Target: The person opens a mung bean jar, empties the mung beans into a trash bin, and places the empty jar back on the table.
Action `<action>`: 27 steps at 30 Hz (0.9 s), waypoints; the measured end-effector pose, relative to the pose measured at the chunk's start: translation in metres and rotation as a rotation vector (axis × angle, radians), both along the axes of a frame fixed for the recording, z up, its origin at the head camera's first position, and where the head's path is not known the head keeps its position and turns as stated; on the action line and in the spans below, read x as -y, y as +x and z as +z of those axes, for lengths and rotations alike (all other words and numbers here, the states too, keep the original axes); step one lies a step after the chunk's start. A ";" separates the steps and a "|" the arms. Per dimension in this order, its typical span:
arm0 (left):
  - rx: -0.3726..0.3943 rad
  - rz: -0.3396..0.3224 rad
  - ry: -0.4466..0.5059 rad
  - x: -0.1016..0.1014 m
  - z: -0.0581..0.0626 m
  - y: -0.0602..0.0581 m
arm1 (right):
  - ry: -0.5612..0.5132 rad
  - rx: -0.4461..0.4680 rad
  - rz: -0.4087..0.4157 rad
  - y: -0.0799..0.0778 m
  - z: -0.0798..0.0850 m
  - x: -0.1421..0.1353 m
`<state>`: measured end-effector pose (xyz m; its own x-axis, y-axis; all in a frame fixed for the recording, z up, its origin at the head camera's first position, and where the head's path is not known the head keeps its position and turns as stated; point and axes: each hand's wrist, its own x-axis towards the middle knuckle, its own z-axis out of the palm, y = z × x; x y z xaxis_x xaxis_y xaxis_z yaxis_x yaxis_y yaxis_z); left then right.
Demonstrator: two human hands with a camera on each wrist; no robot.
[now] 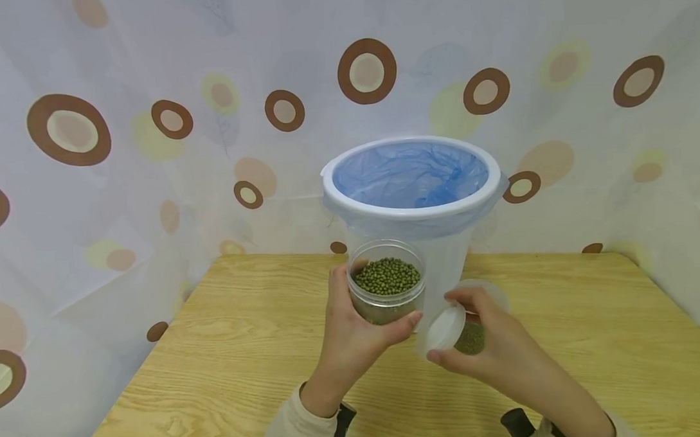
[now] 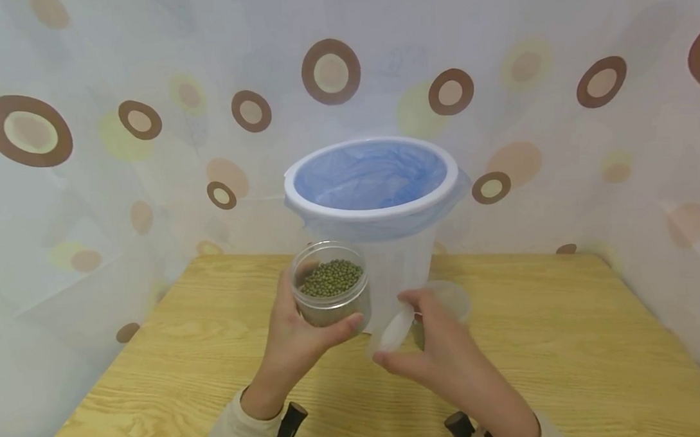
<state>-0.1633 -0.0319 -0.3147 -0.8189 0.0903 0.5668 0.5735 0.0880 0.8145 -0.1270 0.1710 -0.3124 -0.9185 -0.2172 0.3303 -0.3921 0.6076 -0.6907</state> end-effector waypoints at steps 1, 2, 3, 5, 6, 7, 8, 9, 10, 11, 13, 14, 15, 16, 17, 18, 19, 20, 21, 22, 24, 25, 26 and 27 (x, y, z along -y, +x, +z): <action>-0.002 -0.001 0.001 0.000 0.000 0.000 | 0.001 -0.001 0.009 -0.001 -0.001 0.001; -0.003 -0.002 0.002 0.001 0.000 0.000 | 0.001 0.007 0.019 -0.002 -0.002 0.002; -0.003 0.000 0.001 0.001 0.000 0.000 | 0.000 0.016 0.030 -0.003 -0.003 0.002; -0.004 0.000 0.001 0.001 0.000 0.000 | 0.003 0.052 0.044 -0.004 -0.005 0.004; -0.002 -0.003 0.004 0.001 0.001 0.000 | 0.004 0.072 0.045 -0.005 -0.005 0.005; -0.001 -0.005 0.005 0.001 0.001 0.000 | -0.001 0.096 0.050 -0.005 -0.006 0.006; -0.001 -0.006 0.006 0.001 0.001 0.000 | -0.003 0.120 0.054 -0.006 -0.007 0.007; 0.000 -0.008 0.008 0.001 0.001 0.000 | -0.003 0.139 0.057 -0.007 -0.008 0.008; 0.002 -0.010 0.008 0.001 0.001 0.000 | -0.005 0.159 0.057 -0.008 -0.008 0.009; 0.005 -0.013 0.009 0.001 0.001 0.000 | -0.008 0.166 0.059 -0.009 -0.010 0.010; 0.011 -0.016 0.007 0.001 0.001 0.001 | -0.008 0.162 0.070 -0.011 -0.013 0.011; 0.015 -0.017 0.005 0.001 0.001 0.001 | -0.005 0.158 0.071 -0.012 -0.015 0.011; 0.021 -0.019 0.005 0.001 0.001 0.001 | -0.004 0.156 0.076 -0.012 -0.017 0.012; 0.024 -0.018 0.005 0.000 0.001 0.001 | -0.002 0.149 0.083 -0.014 -0.019 0.012; 0.025 -0.016 0.004 0.000 0.001 0.001 | -0.001 0.144 0.092 -0.015 -0.021 0.013; 0.025 -0.013 0.005 0.001 0.001 0.001 | 0.002 0.146 0.098 -0.016 -0.023 0.014; 0.022 -0.011 0.006 0.001 0.001 0.001 | 0.007 0.153 0.099 -0.017 -0.025 0.015; 0.020 -0.007 0.005 0.001 0.001 0.001 | 0.014 0.166 0.094 -0.018 -0.027 0.016; 0.017 -0.003 0.005 0.001 0.001 0.001 | 0.026 0.174 0.091 -0.018 -0.029 0.018; 0.013 -0.001 0.004 0.001 0.001 0.001 | 0.041 0.186 0.084 -0.019 -0.031 0.019; 0.010 -0.001 0.004 0.001 0.001 0.001 | 0.070 0.222 0.058 -0.020 -0.034 0.023; 0.009 -0.001 0.004 0.002 0.001 0.001 | 0.085 0.235 0.047 -0.021 -0.036 0.025; 0.009 -0.002 0.004 0.002 0.002 0.001 | 0.095 0.240 0.042 -0.021 -0.037 0.026; 0.008 -0.004 0.005 0.002 0.002 0.001 | 0.098 0.246 0.039 -0.022 -0.039 0.028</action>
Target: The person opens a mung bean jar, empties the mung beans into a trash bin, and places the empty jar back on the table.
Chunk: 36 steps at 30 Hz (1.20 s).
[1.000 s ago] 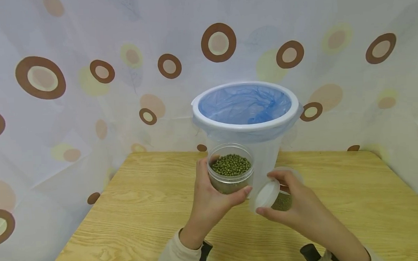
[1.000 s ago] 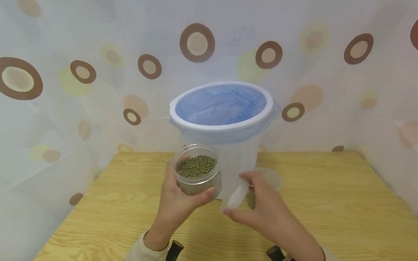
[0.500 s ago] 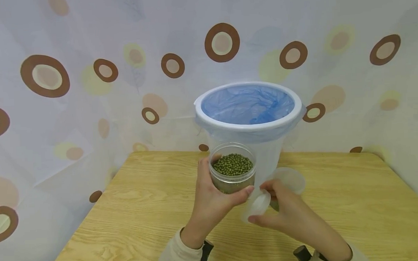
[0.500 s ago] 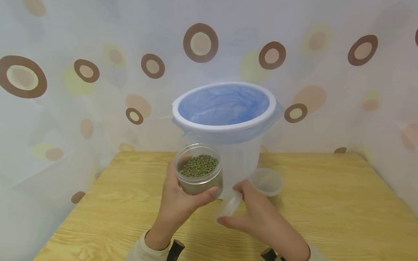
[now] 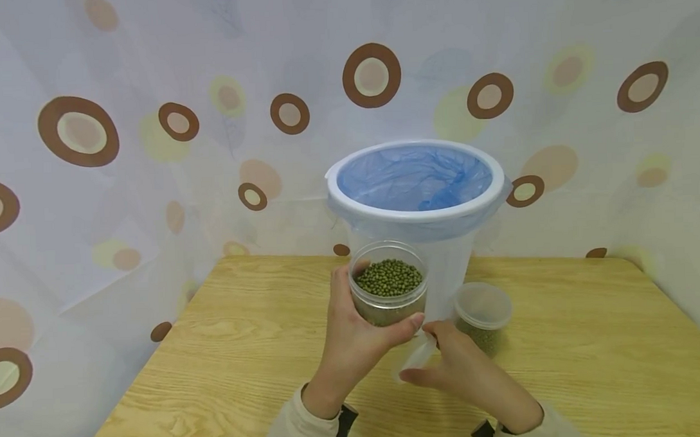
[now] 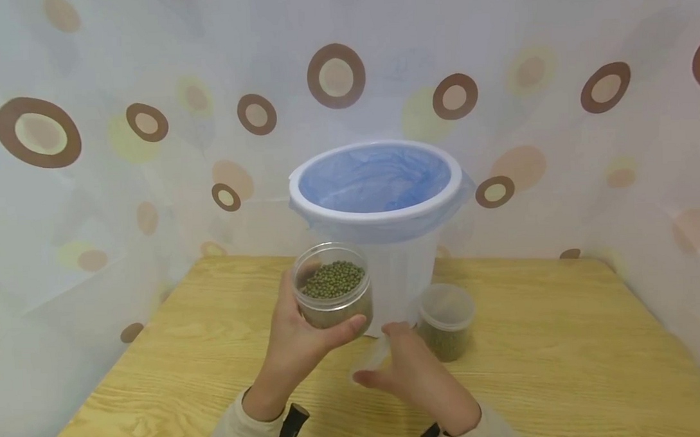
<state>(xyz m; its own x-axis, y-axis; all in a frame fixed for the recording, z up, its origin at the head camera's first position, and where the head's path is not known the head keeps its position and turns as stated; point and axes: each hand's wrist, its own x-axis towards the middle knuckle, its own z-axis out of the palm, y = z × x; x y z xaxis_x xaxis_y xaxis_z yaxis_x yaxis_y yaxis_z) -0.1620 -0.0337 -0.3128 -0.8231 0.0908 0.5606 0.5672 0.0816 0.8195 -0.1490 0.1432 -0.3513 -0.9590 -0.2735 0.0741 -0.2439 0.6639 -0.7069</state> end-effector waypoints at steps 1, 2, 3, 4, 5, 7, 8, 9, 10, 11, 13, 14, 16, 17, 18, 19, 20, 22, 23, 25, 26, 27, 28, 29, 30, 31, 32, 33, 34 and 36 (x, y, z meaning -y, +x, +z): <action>0.000 -0.002 0.001 0.000 0.000 0.000 | -0.001 0.003 -0.001 -0.001 -0.002 0.001; 0.000 -0.002 0.002 0.000 0.000 0.000 | -0.002 -0.001 -0.002 -0.002 -0.004 0.002; 0.000 -0.003 0.004 0.000 0.000 0.000 | -0.001 -0.012 -0.001 -0.003 -0.006 0.003; -0.001 -0.002 0.004 0.000 0.000 0.000 | 0.007 -0.027 -0.001 -0.004 -0.008 0.004; -0.002 -0.001 0.003 0.000 0.000 0.000 | 0.011 -0.036 -0.002 -0.005 -0.009 0.005; -0.006 0.003 0.000 0.000 0.000 0.000 | 0.024 -0.034 -0.005 -0.009 -0.013 0.006; -0.009 0.006 -0.002 0.000 0.000 0.000 | 0.031 -0.031 -0.006 -0.010 -0.015 0.006; -0.013 0.009 -0.004 0.000 0.000 0.000 | 0.035 -0.015 -0.014 -0.012 -0.017 0.006; -0.017 0.012 -0.008 0.000 0.000 -0.001 | 0.032 0.005 -0.021 -0.013 -0.019 0.007; -0.021 0.015 -0.009 0.000 0.000 -0.001 | 0.030 0.023 -0.021 -0.015 -0.020 0.006; -0.024 0.018 -0.009 0.000 0.000 -0.001 | 0.025 0.053 -0.027 -0.018 -0.023 0.006; -0.024 0.021 -0.010 0.001 0.000 -0.001 | 0.026 0.059 -0.030 -0.020 -0.024 0.006; -0.021 0.023 -0.007 0.001 0.000 -0.001 | 0.025 0.060 -0.032 -0.023 -0.026 0.005; -0.018 0.023 -0.005 0.001 0.000 -0.001 | 0.031 0.055 -0.032 -0.024 -0.028 0.005; -0.015 0.024 -0.005 0.001 0.000 -0.001 | 0.029 0.050 -0.036 -0.025 -0.029 0.005; -0.012 0.026 -0.005 0.001 0.000 -0.001 | 0.036 0.041 -0.032 -0.026 -0.030 0.005; -0.010 0.029 -0.006 0.001 0.000 -0.001 | 0.038 0.037 -0.034 -0.027 -0.032 0.006; -0.003 0.027 -0.004 0.002 0.000 -0.001 | 0.046 0.037 -0.035 -0.028 -0.035 0.006; -0.001 0.027 -0.003 0.002 0.000 -0.001 | 0.049 0.039 -0.035 -0.028 -0.036 0.006; 0.004 0.027 -0.001 0.002 0.000 -0.001 | 0.055 0.045 -0.032 -0.029 -0.038 0.005; 0.004 0.026 0.001 0.002 0.000 -0.001 | 0.053 0.051 -0.035 -0.029 -0.039 0.005; 0.003 0.024 0.003 0.002 0.000 -0.001 | 0.055 0.055 -0.035 -0.029 -0.039 0.005; 0.001 0.024 0.002 0.002 0.000 -0.002 | 0.054 0.059 -0.038 -0.028 -0.039 0.005; -0.002 0.024 0.001 0.002 0.000 -0.002 | 0.051 0.066 -0.044 -0.028 -0.039 0.005; -0.004 0.021 0.000 0.002 0.001 -0.002 | 0.053 0.070 -0.048 -0.028 -0.039 0.005; -0.006 0.020 0.000 0.002 0.001 -0.002 | 0.051 0.074 -0.053 -0.028 -0.039 0.005; -0.007 0.018 0.001 0.002 0.001 -0.002 | 0.055 0.075 -0.056 -0.028 -0.039 0.005; -0.006 0.017 0.001 0.002 0.001 -0.002 | 0.053 0.076 -0.060 -0.028 -0.039 0.006; -0.005 0.017 0.000 0.002 0.001 -0.003 | 0.048 0.073 -0.062 -0.029 -0.039 0.006; -0.003 0.018 0.000 0.003 0.001 -0.003 | 0.037 0.051 -0.053 -0.030 -0.041 0.006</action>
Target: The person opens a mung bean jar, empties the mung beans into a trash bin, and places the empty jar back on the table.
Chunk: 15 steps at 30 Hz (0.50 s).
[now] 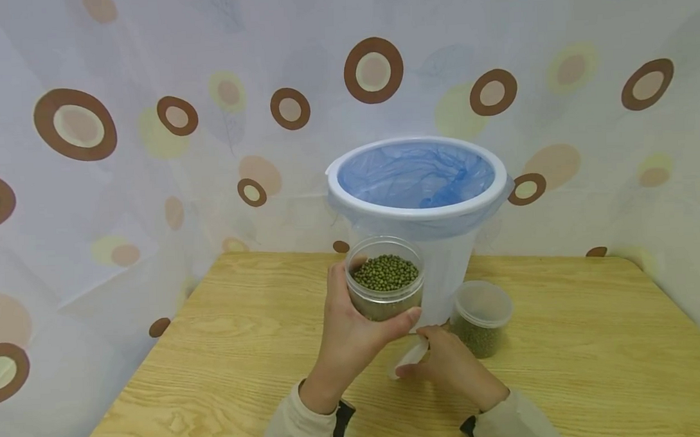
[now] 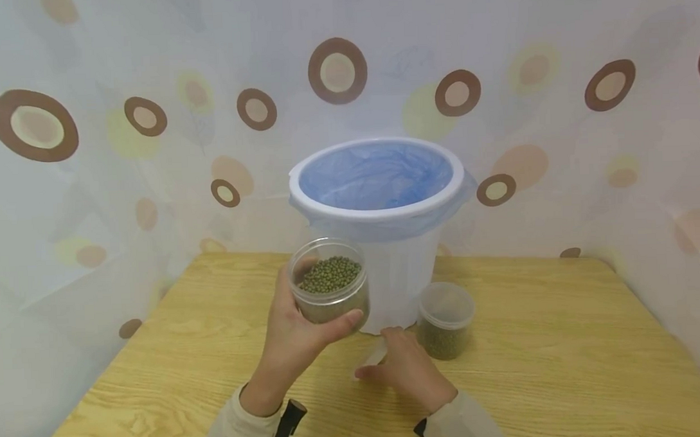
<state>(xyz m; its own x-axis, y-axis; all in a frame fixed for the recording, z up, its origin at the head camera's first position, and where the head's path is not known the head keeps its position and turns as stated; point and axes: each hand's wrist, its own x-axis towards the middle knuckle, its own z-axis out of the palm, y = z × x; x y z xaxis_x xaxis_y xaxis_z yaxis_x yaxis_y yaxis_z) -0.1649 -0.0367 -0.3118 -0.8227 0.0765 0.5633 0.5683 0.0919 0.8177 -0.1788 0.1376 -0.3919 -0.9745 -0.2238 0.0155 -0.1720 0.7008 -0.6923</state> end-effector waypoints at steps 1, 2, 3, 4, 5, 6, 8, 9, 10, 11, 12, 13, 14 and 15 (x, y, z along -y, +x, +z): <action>0.000 0.004 -0.004 0.000 0.000 0.000 | -0.010 -0.016 0.011 -0.001 -0.001 0.000; -0.002 0.004 -0.006 0.001 0.000 0.000 | -0.017 -0.031 0.022 -0.002 -0.003 0.001; -0.004 0.005 -0.008 0.001 0.000 0.000 | -0.020 -0.048 0.034 -0.003 -0.004 0.001; -0.004 0.005 -0.010 0.001 0.000 -0.001 | -0.019 -0.068 0.049 -0.004 -0.005 0.001; -0.006 0.006 -0.011 0.001 0.000 -0.001 | -0.011 -0.082 0.064 -0.004 -0.006 0.001; -0.006 0.006 -0.010 0.001 -0.001 -0.001 | -0.001 -0.094 0.075 -0.005 -0.007 0.001; -0.003 0.000 -0.003 0.001 -0.001 -0.001 | 0.020 -0.103 0.092 -0.005 -0.009 0.001; 0.000 -0.001 0.001 0.001 -0.001 -0.001 | 0.029 -0.101 0.098 -0.005 -0.009 0.001; 0.003 -0.001 0.004 0.001 -0.001 -0.001 | 0.036 -0.095 0.102 -0.005 -0.009 0.001; 0.003 -0.004 0.009 0.001 -0.001 -0.001 | 0.040 -0.084 0.101 -0.005 -0.010 0.001; 0.002 -0.010 0.015 0.002 -0.001 -0.002 | 0.038 -0.071 0.099 -0.005 -0.010 0.001; 0.001 -0.013 0.017 0.002 -0.001 -0.002 | 0.041 -0.054 0.096 -0.005 -0.011 0.001; -0.001 -0.016 0.019 0.003 0.000 -0.002 | 0.043 -0.035 0.091 -0.004 -0.012 0.002; -0.003 -0.020 0.021 0.003 0.000 -0.002 | 0.039 -0.019 0.086 -0.004 -0.012 0.002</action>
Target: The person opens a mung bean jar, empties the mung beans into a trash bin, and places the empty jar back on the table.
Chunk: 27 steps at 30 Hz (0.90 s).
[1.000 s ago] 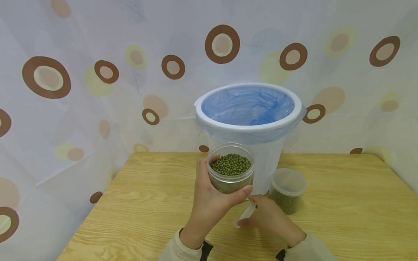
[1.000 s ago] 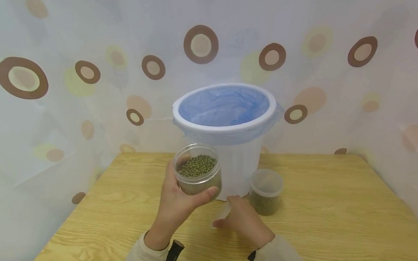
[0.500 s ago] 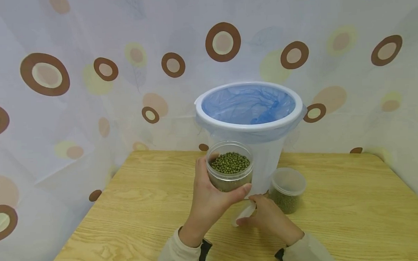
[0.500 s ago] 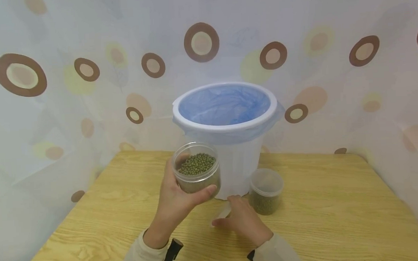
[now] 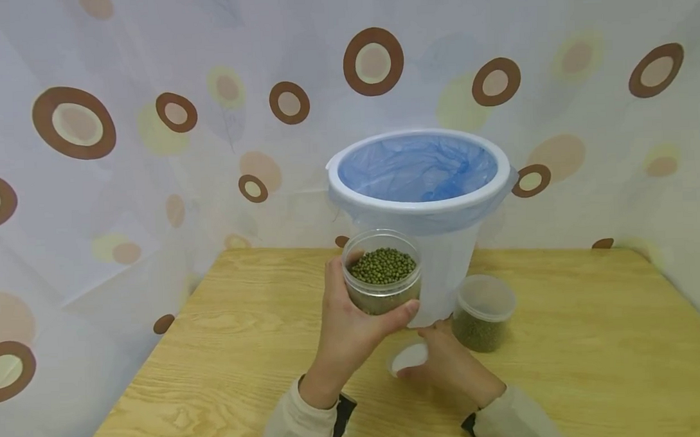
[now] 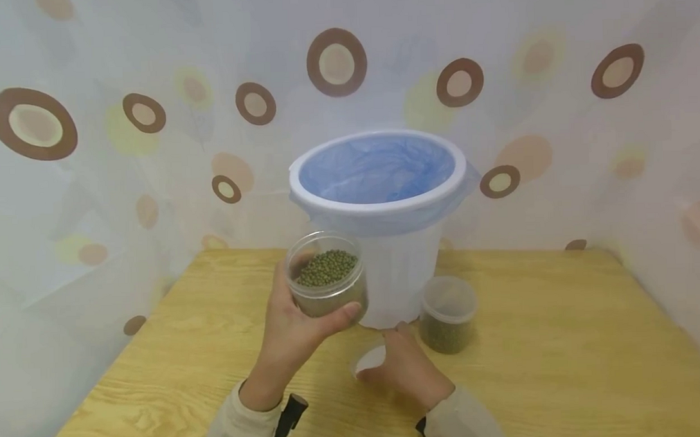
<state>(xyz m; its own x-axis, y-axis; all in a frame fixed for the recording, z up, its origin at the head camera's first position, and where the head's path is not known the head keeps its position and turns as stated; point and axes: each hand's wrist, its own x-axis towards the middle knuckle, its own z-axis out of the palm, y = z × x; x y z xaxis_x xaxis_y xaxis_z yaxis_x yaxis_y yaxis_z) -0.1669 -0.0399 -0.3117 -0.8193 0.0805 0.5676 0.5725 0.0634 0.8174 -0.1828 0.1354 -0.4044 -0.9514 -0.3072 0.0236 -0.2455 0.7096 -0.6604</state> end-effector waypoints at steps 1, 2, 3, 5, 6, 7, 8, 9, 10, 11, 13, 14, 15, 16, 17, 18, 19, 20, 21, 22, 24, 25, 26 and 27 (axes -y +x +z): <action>-0.003 -0.002 0.003 0.001 0.001 -0.001 | 0.005 0.007 -0.008 -0.001 0.000 0.000; -0.008 -0.004 0.006 0.001 0.001 -0.001 | 0.015 0.017 -0.012 -0.001 0.000 0.001; -0.011 -0.004 0.009 0.002 0.002 -0.001 | 0.028 0.021 -0.014 -0.001 0.000 0.001; -0.009 0.000 0.016 0.003 0.003 -0.002 | 0.055 0.022 -0.019 -0.001 0.000 0.002; -0.006 0.003 0.018 0.004 0.003 -0.002 | 0.064 0.020 -0.023 -0.002 -0.001 0.002; -0.002 0.007 0.021 0.005 0.003 -0.002 | 0.079 0.016 -0.021 -0.003 -0.001 0.003; 0.001 0.012 0.021 0.006 0.003 -0.002 | 0.085 0.019 -0.023 -0.003 -0.002 0.004; 0.006 0.018 0.022 0.007 0.003 -0.002 | 0.081 0.017 -0.022 -0.004 -0.003 0.005; 0.011 0.021 0.024 0.007 0.004 -0.002 | 0.082 0.017 -0.022 -0.005 -0.004 0.006; 0.015 0.023 0.023 0.008 0.004 -0.001 | 0.080 0.018 -0.025 -0.006 -0.005 0.007; 0.021 0.022 0.026 0.010 0.006 -0.001 | 0.066 0.024 -0.023 -0.007 -0.006 0.011; 0.023 0.020 0.027 0.010 0.006 0.000 | 0.053 0.027 -0.019 -0.008 -0.007 0.013; 0.024 0.018 0.029 0.011 0.007 0.000 | 0.049 0.028 -0.012 -0.008 -0.007 0.015; 0.026 0.014 0.032 0.012 0.007 0.000 | 0.046 0.028 -0.010 -0.008 -0.007 0.017; 0.027 0.014 0.034 0.012 0.007 0.000 | 0.031 0.032 -0.008 -0.008 -0.007 0.019; 0.027 0.012 0.038 0.013 0.007 0.000 | 0.021 0.033 -0.004 -0.008 -0.007 0.021; 0.029 0.012 0.040 0.013 0.007 0.000 | 0.019 0.032 -0.001 -0.007 -0.007 0.022; 0.031 0.013 0.042 0.013 0.007 0.000 | 0.018 0.025 0.003 -0.007 -0.008 0.024; 0.032 0.014 0.045 0.013 0.007 0.000 | 0.020 0.019 0.003 -0.007 -0.008 0.025; 0.034 0.018 0.047 0.014 0.007 0.000 | 0.017 0.011 0.005 -0.007 -0.008 0.027; 0.036 0.018 0.053 0.014 0.008 0.000 | 0.029 -0.008 0.009 -0.009 -0.009 0.031; 0.037 0.018 0.056 0.014 0.008 0.000 | 0.041 -0.015 0.009 -0.009 -0.009 0.032; 0.037 0.016 0.060 0.014 0.009 0.000 | 0.045 -0.023 0.009 -0.010 -0.010 0.034; 0.036 0.014 0.063 0.014 0.009 0.000 | 0.050 -0.021 0.009 -0.011 -0.010 0.036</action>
